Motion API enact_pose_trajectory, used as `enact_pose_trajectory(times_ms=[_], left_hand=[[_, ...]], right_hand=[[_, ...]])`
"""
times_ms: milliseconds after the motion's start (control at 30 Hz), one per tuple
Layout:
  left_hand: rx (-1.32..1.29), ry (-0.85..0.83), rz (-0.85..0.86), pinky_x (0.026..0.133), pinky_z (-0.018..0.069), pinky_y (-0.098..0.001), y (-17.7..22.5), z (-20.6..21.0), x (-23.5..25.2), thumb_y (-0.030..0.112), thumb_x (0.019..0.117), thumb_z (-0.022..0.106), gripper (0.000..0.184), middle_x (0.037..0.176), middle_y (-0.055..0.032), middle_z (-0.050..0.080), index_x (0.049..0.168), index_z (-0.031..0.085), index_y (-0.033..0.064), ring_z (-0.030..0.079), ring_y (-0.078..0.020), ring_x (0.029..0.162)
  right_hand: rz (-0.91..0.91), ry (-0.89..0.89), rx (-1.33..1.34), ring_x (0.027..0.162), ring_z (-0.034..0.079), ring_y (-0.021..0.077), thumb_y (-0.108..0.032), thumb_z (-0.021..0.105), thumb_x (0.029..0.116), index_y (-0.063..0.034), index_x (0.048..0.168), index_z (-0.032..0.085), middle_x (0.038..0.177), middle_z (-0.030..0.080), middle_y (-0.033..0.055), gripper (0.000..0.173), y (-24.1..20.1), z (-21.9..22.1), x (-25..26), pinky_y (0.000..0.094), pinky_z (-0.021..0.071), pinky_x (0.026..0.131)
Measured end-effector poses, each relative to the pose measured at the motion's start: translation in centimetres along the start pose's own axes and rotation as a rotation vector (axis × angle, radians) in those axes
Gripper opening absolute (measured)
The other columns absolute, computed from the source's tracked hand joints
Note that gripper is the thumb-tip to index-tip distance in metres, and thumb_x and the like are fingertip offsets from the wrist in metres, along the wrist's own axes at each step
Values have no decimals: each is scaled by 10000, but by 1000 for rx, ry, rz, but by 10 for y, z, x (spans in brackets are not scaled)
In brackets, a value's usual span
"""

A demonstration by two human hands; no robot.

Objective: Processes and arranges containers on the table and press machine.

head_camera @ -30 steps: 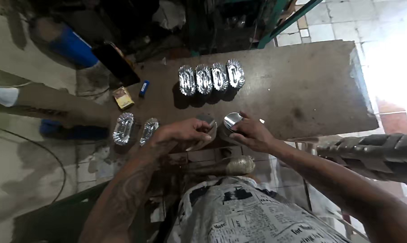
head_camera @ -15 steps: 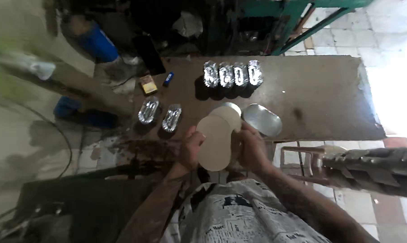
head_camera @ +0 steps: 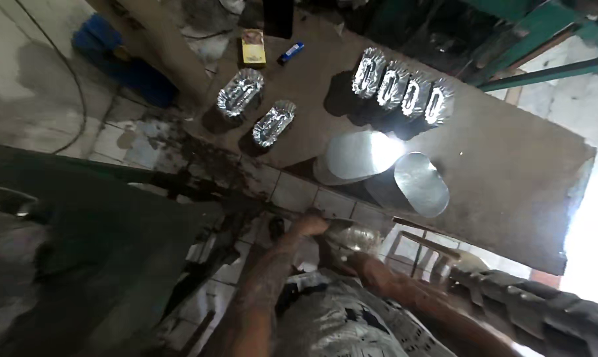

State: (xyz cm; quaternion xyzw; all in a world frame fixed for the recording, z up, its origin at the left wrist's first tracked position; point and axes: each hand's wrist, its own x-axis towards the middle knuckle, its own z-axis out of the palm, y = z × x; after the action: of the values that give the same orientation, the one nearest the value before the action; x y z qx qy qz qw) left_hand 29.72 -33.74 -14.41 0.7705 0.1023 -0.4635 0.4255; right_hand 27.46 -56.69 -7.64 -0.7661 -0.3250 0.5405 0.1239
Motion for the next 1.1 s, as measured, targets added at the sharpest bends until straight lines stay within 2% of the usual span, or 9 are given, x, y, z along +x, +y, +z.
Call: enact_pose_trajectory(times_ms=[133, 267, 400, 600, 733, 833, 933, 1000, 1100], left_hand=[[118, 9, -107, 1145, 327, -605, 20, 11, 38, 435, 1071, 454, 556, 1449, -235, 550, 1387, 584, -4, 476, -400, 1388], [46, -79, -162, 1131, 360, -580, 25, -15, -4, 384, 1078, 454, 524, 1444, -250, 544, 1372, 582, -30, 495, -392, 1370], [-30, 120, 0, 1124, 360, -601, -11, -57, -77, 453, 1103, 365, 564, 1343, -237, 624, 1315, 647, 14, 555, -381, 1308], [-374, 735, 320, 1152, 422, -461, -70, -108, -252, 466, 1091, 357, 592, 1498, -121, 536, 1551, 423, 100, 529, -208, 1363], [-1023, 1218, 474, 891, 548, -265, -105, -174, -308, 327, 1112, 348, 369, 1144, 2, 656, 1325, 550, 104, 632, -49, 1022], [-842, 1527, 429, 1116, 439, -353, -147, -181, -315, 316, 1135, 241, 504, 1443, -133, 541, 1486, 440, 14, 523, -155, 1318], [-324, 1471, -164, 1077, 426, -624, -232, -131, -323, 457, 1110, 303, 603, 1325, -272, 609, 1366, 570, -20, 576, -404, 1273], [-272, 1057, -399, 1088, 390, -670, -270, -104, -368, 482, 1101, 342, 596, 1363, -269, 590, 1419, 531, 14, 550, -442, 1299], [-240, 1050, -197, 748, 515, -572, -315, -60, -400, 412, 1096, 431, 515, 854, -213, 630, 1010, 669, -36, 627, -347, 790]], right_hand=[[-14, 136, 70, 1171, 646, 412, -216, 551, 1035, 2, 1251, 694, 1221, 685, 248, 338, 68, 92, -8, 527, 505, 1031], [194, -63, 173, 1409, 477, 373, -84, 476, 1069, 18, 1443, 542, 1480, 529, 242, 393, 22, 57, -21, 458, 341, 1200], [-233, 317, -78, 1111, 685, 298, -262, 539, 1036, -100, 1188, 729, 1165, 720, 130, 292, 116, 135, 12, 450, 553, 996], [-144, 74, 177, 1063, 683, 334, -100, 639, 965, 74, 1145, 704, 1130, 701, 241, 258, -16, 3, 9, 468, 532, 995], [-250, 322, 263, 963, 691, 262, 20, 602, 943, 117, 1111, 684, 1067, 696, 238, 210, -87, -9, 41, 404, 571, 898], [-379, 431, 274, 897, 677, 166, 21, 604, 923, 91, 1055, 699, 980, 705, 167, 178, -146, -11, 73, 328, 569, 844], [-506, 488, 254, 862, 670, 147, 48, 600, 904, 105, 1034, 687, 957, 703, 161, 167, -218, -18, 101, 315, 572, 818], [-577, 533, 225, 863, 673, 158, 69, 594, 906, 118, 1040, 675, 959, 701, 171, 165, -265, -19, 117, 320, 568, 821], [-878, 642, 28, 884, 700, 224, 41, 621, 910, 84, 1012, 711, 954, 719, 175, 143, -315, -10, 164, 380, 591, 853]])
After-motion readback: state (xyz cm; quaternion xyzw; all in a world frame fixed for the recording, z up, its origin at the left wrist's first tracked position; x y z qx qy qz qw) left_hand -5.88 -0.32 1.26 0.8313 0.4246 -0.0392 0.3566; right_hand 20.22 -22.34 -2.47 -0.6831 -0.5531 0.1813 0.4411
